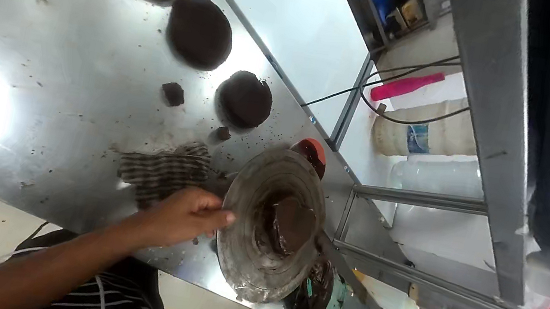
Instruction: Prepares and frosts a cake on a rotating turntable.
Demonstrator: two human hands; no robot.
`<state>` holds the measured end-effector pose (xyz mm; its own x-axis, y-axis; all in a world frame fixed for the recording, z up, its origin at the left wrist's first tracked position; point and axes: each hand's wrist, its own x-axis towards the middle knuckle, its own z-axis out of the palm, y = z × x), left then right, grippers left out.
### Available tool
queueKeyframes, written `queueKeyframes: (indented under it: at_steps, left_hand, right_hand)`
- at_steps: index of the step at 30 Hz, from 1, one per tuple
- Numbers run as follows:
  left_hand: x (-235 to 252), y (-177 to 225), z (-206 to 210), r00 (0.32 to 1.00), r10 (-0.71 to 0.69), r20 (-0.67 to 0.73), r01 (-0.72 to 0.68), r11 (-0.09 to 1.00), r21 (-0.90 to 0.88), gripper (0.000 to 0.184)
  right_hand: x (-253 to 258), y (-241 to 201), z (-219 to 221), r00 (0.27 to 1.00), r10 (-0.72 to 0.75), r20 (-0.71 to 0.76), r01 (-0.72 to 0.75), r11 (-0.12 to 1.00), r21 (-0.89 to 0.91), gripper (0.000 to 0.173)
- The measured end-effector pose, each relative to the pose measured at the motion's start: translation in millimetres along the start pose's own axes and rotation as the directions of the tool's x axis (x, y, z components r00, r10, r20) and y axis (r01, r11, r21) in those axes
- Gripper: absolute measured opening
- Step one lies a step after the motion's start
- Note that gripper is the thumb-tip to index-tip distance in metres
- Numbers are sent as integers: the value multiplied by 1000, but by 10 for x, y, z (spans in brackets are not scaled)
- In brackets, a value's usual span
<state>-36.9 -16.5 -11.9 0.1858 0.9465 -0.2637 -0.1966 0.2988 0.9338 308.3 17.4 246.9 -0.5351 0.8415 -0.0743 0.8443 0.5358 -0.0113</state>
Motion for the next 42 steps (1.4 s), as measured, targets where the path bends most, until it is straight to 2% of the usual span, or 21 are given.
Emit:
queueKeyframes:
  at_steps: [3,5,7,10,12,17,20,24,34,40,42]
  left_hand:
    - [-5,-6,29,1000,5,12,-5,1000,2,30]
    - [14,28,16,1000,-12,0,12,1000,3,31]
    - [33,58,-2,1000,-28,0,28,1000,7,30]
    - [46,56,-18,1000,-4,-3,4,1000,7,31]
    - [57,32,-19,1000,14,-4,-14,1000,12,32]
    - [58,11,-14,999,48,-5,-48,999,13,34]
    - [58,12,-11,998,59,-5,-59,998,20,33]
    - [53,23,-4,999,36,-11,-36,999,36,33]
    - [111,52,-56,999,44,-15,-43,998,36,34]
    - [208,131,-106,991,55,-121,-49,997,56,40]
    - [164,122,-98,995,27,-94,-22,998,52,43]
  right_hand:
    - [781,-315,-314,957,-227,179,266,935,-234,40]
    - [1174,-469,-310,912,-349,215,406,838,-363,45]
    - [1470,-597,-258,867,-425,259,498,749,-437,48]
    - [1753,-789,-224,814,-449,369,581,643,-499,47]
    - [1842,-858,-276,795,-432,425,606,598,-525,44]
    - [1916,-942,-628,811,-384,441,580,627,-521,42]
    - [1987,-987,-506,830,-389,401,558,592,-582,45]
    - [2067,-989,-260,844,-318,431,535,554,-638,45]
    - [1915,-916,-207,810,-386,441,584,597,-549,44]
    - [1814,-876,-191,761,-463,454,648,572,-504,44]
    - [1844,-841,-196,758,-482,440,653,562,-508,40]
